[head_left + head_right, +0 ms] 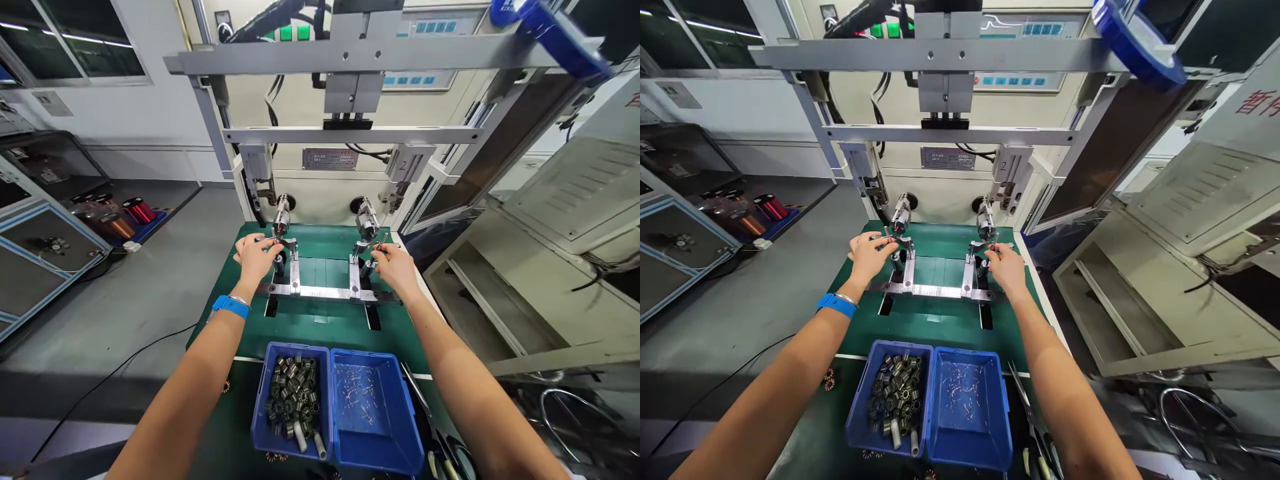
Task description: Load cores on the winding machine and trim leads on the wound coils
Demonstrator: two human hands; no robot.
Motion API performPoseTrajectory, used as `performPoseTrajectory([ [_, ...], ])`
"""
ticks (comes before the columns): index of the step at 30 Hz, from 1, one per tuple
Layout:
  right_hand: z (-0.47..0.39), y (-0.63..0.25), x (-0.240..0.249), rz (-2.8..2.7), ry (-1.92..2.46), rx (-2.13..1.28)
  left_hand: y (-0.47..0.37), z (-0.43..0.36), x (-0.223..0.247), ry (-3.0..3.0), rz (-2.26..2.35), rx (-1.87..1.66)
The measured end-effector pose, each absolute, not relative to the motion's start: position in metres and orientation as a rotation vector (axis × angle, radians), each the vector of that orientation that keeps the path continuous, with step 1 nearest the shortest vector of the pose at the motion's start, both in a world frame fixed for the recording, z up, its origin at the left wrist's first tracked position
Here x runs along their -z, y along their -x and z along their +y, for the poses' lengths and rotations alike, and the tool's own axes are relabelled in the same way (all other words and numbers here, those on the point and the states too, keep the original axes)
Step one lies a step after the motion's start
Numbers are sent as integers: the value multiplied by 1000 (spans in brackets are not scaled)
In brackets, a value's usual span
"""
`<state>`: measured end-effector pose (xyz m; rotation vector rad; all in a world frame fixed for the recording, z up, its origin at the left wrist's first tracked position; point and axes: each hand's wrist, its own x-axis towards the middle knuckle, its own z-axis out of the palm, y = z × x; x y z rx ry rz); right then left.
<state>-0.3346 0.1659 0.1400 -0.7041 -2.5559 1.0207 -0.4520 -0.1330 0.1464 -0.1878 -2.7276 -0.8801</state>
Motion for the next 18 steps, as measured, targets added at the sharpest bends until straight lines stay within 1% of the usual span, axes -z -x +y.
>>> performPoseTrajectory([
  [3,162,334,-140,-2535,686,-1023,448,-132,-148,181,-2717,878],
  [6,157,327,-150,-2543,637,-1077,438,-132,-157,199,-2697,884],
  [11,154,286,-165,-2530,581,-1175,425,-146,-175,270,-2715,865],
  [14,157,231,-170,-2512,546,-1217,408,-184,-189,288,-2726,850],
  [16,161,180,-170,-2488,547,-1236,386,-227,-194,333,-2730,857],
  [18,164,121,-162,-2436,592,-1230,355,-283,-185,286,-2727,861],
])
